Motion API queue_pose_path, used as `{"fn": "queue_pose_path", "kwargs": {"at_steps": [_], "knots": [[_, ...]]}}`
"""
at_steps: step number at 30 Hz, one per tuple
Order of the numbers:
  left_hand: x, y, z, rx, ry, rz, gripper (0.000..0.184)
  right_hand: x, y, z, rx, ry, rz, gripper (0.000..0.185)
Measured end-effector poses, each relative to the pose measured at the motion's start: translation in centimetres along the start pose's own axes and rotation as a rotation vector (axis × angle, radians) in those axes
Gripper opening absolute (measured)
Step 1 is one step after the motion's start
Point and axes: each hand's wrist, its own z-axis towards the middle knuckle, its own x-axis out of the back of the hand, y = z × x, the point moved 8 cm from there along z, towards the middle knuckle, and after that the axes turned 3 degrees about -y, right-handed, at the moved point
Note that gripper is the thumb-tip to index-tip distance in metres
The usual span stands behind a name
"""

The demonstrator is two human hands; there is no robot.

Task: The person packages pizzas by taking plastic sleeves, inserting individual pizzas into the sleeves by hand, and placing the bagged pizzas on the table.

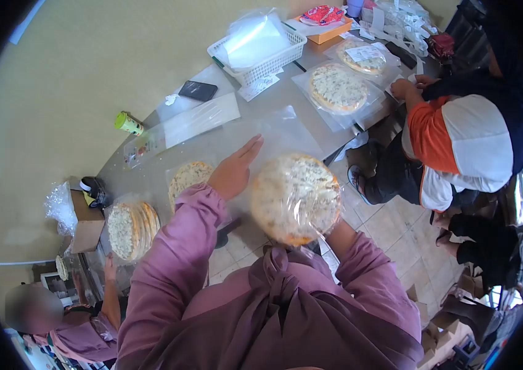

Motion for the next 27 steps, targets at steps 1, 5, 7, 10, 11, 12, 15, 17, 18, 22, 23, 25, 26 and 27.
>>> {"fn": "queue_pose_path", "kwargs": {"at_steps": [1,5,7,10,11,12,15,17,18,22,23,25,26,27], "knots": [[-0.2,0.2,-0.9,-0.006,-0.049,0.007,0.066,-0.2,0.3,0.6,0.004,-0.003,0.002,0.044],[-2.2,1.3,-4.0,-0.108,-0.051,0.123,0.065,-4.9,1.3,1.8,0.057,-0.171,0.186,0.048],[-2.4,2.5,-5.1,-0.129,0.143,0.114,0.05,-4.2,0.9,2.7,0.178,-0.189,0.151,0.054],[-2.6,1.6,-7.1,0.129,0.368,-0.014,0.025,-3.8,1.5,3.4,0.259,-0.169,0.19,0.058],[-3.0,1.3,-7.3,0.126,0.366,-0.019,0.025,-3.5,1.8,3.8,0.265,-0.166,0.187,0.058],[-3.8,0.6,-7.5,0.194,0.315,0.093,0.016,-3.3,1.6,4.1,0.35,-0.174,0.155,0.06],[-5.7,0.3,-8.0,0.246,0.24,0.142,0.008,-3.6,1.4,5.2,0.521,-0.137,0.096,0.061],[-6.6,1.1,-8.2,0.231,0.208,0.086,0.01,-2.2,0.7,6.1,0.606,-0.093,0.083,0.061],[-7.0,1.8,-8.2,0.224,0.201,0.001,0.01,-0.8,0.1,6.7,0.638,-0.096,0.034,0.059],[-7.4,1.0,-8.3,0.266,0.183,-0.118,0.01,-3.1,-0.3,4.4,0.344,0.083,0.005,0.052],[-7.4,0.9,-8.1,0.27,0.187,-0.123,0.01,-2.9,-0.6,4.4,0.339,0.085,-0.001,0.052],[-7.6,2.0,-7.5,0.142,0.172,-0.219,0.01,-2.2,-1.2,4.3,0.334,0.102,-0.169,0.046],[-7.9,2.5,-7.2,0.145,0.17,-0.226,0.01,-1.3,-0.8,4.7,0.332,0.11,-0.171,0.046],[-8.4,4.0,-6.6,0.053,0.148,-0.252,0.01,0.0,-0.3,5.3,0.39,0.18,-0.194,0.046]]}}
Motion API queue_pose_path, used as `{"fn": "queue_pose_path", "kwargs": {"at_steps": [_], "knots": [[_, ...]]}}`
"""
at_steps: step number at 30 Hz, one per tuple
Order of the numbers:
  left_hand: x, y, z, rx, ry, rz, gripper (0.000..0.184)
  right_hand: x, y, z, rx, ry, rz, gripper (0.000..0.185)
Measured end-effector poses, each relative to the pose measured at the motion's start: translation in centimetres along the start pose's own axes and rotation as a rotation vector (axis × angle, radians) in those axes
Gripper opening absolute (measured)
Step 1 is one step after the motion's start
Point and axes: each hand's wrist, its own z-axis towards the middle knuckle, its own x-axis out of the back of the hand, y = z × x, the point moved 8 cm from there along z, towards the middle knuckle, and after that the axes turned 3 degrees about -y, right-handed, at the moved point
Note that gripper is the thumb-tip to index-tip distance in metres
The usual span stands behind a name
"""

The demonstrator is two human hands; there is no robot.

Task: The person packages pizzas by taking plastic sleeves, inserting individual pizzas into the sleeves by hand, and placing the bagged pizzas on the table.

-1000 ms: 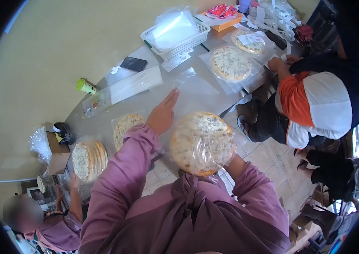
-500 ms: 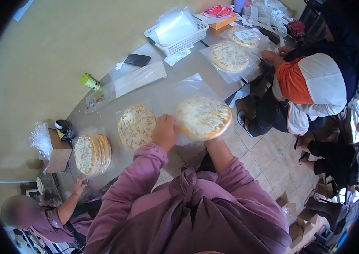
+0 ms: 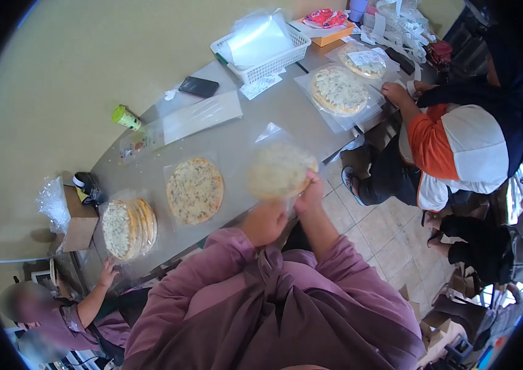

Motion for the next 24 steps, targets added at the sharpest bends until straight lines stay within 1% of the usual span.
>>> {"fn": "queue_pose_path", "kwargs": {"at_steps": [1,2,4,5,7,8,10,11,13,14,16,17,18,19,20,21,23,24], "knots": [[-0.7,1.2,0.5,-0.088,-0.035,-0.032,0.011,0.7,0.4,0.3,0.056,0.07,-0.031,0.045],[-0.9,1.5,1.1,-0.09,-0.038,-0.037,0.011,0.1,0.4,0.5,0.059,0.074,-0.033,0.045],[-1.4,1.7,2.8,-0.071,-0.076,-0.088,0.012,-0.9,-0.4,1.1,0.031,0.108,-0.182,0.043],[-1.2,1.9,3.7,-0.077,-0.082,-0.087,0.012,-2.0,-1.6,1.2,0.038,0.109,-0.178,0.043],[-1.3,2.9,5.6,-0.119,-0.179,-0.085,0.012,-3.9,-3.9,1.9,0.029,0.055,-0.125,0.046],[-1.4,3.2,6.7,-0.123,-0.187,-0.086,0.012,-4.5,-5.0,2.4,0.029,0.038,-0.106,0.047],[-1.6,4.3,9.0,-0.191,-0.189,-0.089,0.013,-5.0,-7.4,4.6,-0.039,-0.002,0.232,0.054],[-1.5,4.7,10.3,-0.195,-0.189,-0.088,0.013,-5.3,-9.2,5.6,-0.036,-0.005,0.231,0.054],[-1.0,5.4,12.9,-0.22,-0.164,-0.154,0.014,-7.8,-14.1,7.7,0.114,-0.264,0.244,0.061],[-0.9,5.3,14.2,-0.223,-0.162,-0.149,0.014,-8.1,-15.8,8.7,0.115,-0.271,0.246,0.061],[-0.5,3.2,16.6,-0.044,-0.177,-0.157,0.015,-7.9,-19.6,10.7,0.188,-0.223,0.248,0.065],[-0.1,2.7,17.8,-0.046,-0.171,-0.151,0.015,-5.5,-21.0,13.2,0.23,-0.176,0.193,0.066],[0.6,1.6,19.1,-0.004,-0.121,-0.162,0.015,-3.9,-21.9,14.5,0.228,-0.184,0.194,0.066],[1.4,0.4,20.4,0.037,-0.069,-0.17,0.015,-1.5,-22.4,15.5,0.202,-0.049,0.161,0.065],[2.1,-0.5,21.9,0.026,-0.061,-0.159,0.015,-0.8,-22.8,16.0,0.181,0.079,0.129,0.064],[3.4,-1.8,23.3,0.048,0.024,-0.152,0.014,-0.5,-23.1,15.7,0.165,0.097,0.17,0.054],[5.8,-5.3,26.0,0.107,0.169,-0.137,0.013,0.5,-23.4,14.2,0.212,0.239,0.03,0.052],[6.8,-7.6,28.0,0.128,0.208,-0.139,0.014,3.4,-23.3,13.5,0.296,0.422,-0.17,0.05]]}}
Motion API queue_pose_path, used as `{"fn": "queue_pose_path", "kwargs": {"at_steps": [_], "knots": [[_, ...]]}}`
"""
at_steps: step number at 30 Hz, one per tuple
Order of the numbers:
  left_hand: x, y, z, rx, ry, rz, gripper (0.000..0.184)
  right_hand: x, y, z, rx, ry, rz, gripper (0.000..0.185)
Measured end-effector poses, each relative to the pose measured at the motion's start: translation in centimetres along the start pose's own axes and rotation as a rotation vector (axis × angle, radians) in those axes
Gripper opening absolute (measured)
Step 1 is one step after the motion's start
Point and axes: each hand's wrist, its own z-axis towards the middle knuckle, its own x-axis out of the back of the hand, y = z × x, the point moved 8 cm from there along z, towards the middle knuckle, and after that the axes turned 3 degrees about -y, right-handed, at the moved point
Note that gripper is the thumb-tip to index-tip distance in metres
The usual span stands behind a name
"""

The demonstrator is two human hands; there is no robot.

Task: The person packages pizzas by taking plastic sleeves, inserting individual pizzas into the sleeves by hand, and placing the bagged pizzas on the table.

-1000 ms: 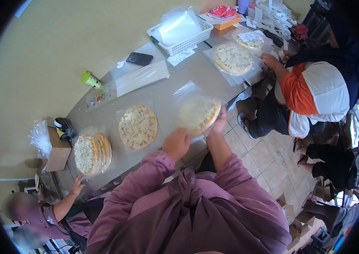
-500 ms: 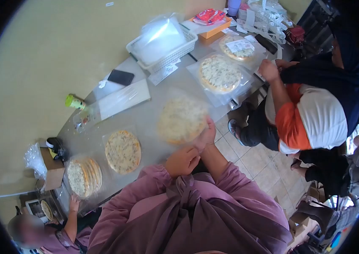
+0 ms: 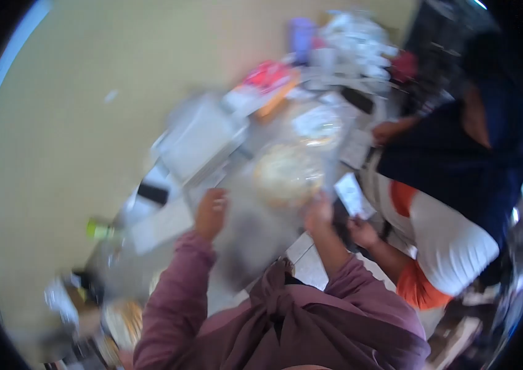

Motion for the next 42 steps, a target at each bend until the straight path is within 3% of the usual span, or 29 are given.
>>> {"fn": "queue_pose_path", "kwargs": {"at_steps": [2,3,4,5,6,8,10,13,18,28,32,34,35,37,38,39,40,42], "knots": [[2.2,-5.0,5.2,-0.134,0.041,-0.033,0.022,4.6,1.9,1.5,0.212,0.106,-0.506,0.049],[2.5,-5.0,8.2,0.077,-0.084,0.273,0.027,3.5,0.7,-0.4,0.351,0.061,-0.717,0.054],[3.7,-8.0,10.6,0.017,0.026,0.427,0.033,2.4,-0.4,-2.6,0.505,0.043,-0.92,0.059],[4.6,-10.6,12.2,-0.137,0.005,0.37,0.039,1.1,-1.2,-4.9,0.509,-0.182,-0.948,0.064],[5.2,-14.9,14.0,-0.1,-0.017,0.507,0.045,-0.8,-2.9,-7.5,0.541,-0.271,-1.155,0.056],[5.3,-18.7,15.0,0.132,-0.102,0.501,0.057,0.6,-0.6,-7.1,0.213,-0.446,-1.176,0.044],[5.3,-21.6,16.0,0.298,-0.064,0.54,0.056,0.0,-3.1,-11.0,0.282,-0.599,-1.107,0.035],[5.0,-22.8,16.3,0.456,-0.038,0.657,0.053,1.9,-4.2,-11.7,0.346,-0.525,-1.054,0.028],[4.3,-23.2,17.5,0.492,-0.05,0.814,0.049,2.8,-5.6,-13.0,0.47,-0.521,-1.231,0.026],[6.7,-22.0,18.5,0.407,0.006,0.9,0.042,4.2,-6.3,-16.5,0.39,-0.436,-1.313,0.028],[9.5,-20.6,19.1,0.156,0.115,0.675,0.04,3.5,-6.8,-18.7,0.473,-0.366,-1.316,0.025],[9.8,-15.8,16.7,0.017,0.123,0.359,0.037,3.1,-6.2,-19.5,0.461,-0.394,-1.343,0.027],[9.8,-12.0,14.9,-0.128,0.117,0.039,0.035,2.8,-5.4,-19.9,0.446,-0.41,-1.371,0.03],[7.6,-7.4,10.3,-0.023,-0.237,-0.369,0.044,2.4,-4.0,-20.6,0.456,-0.42,-1.326,0.032],[6.5,-1.8,5.7,-0.069,-0.26,-0.428,0.038,2.2,-3.3,-21.2,0.461,-0.414,-1.291,0.035],[5.2,2.6,0.9,-0.116,-0.281,-0.49,0.033,1.9,-2.8,-22.0,0.449,-0.416,-1.231,0.051],[3.6,3.0,-2.4,-0.058,-0.434,-0.534,0.033,1.6,-1.7,-22.5,0.446,-0.435,-1.235,0.051],[1.3,3.5,-8.6,-0.001,-0.669,-0.506,0.032,1.7,-1.3,-23.9,0.662,-0.332,-1.08,0.07]]}}
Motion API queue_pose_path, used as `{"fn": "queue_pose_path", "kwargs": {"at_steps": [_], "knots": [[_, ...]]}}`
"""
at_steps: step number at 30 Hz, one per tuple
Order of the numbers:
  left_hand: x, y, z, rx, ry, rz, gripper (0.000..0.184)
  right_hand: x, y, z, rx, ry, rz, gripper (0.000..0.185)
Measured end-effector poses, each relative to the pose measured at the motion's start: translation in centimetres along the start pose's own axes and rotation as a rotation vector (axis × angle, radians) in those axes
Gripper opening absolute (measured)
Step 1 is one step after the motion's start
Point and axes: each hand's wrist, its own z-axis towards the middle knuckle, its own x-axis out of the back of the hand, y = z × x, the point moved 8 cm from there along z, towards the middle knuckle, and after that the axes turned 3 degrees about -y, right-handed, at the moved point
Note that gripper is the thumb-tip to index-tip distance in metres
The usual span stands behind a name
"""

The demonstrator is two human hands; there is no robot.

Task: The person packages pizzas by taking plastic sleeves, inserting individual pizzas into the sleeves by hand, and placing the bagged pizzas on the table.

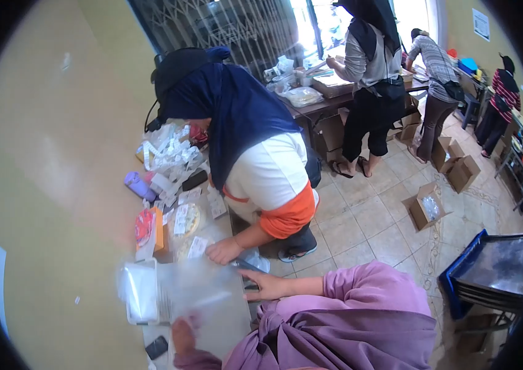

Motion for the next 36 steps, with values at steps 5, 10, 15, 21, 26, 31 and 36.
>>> {"fn": "queue_pose_path", "kwargs": {"at_steps": [5,10,15,21,26,31,36], "knots": [[-9.8,-1.1,-9.4,0.189,-0.191,-0.021,0.026,-1.8,-4.7,-4.2,0.071,-0.302,0.545,0.074],[-12.0,-3.0,-16.6,0.23,-0.303,-0.009,0.025,-2.2,-9.0,-9.1,-0.014,-0.711,1.345,0.071],[-13.6,-3.6,-20.4,0.26,-0.258,-0.088,0.026,0.7,-9.7,-11.3,-0.115,-0.439,1.146,0.066],[-15.9,-4.2,-21.9,0.335,-0.389,0.076,0.025,2.7,-9.7,-12.5,-0.086,-0.521,0.208,0.035],[-19.0,-2.6,-21.0,0.339,-0.477,0.248,0.027,2.1,-10.8,-14.2,-0.024,-0.646,0.064,0.009],[-22.5,-1.2,-15.7,-0.065,-0.252,0.212,0.05,4.9,-10.5,-16.4,0.041,-0.563,-0.169,0.01],[-32.1,6.5,-12.0,-0.22,-0.37,-0.165,0.05,11.9,-9.4,-19.3,0.086,-0.422,-0.316,0.018]]}}
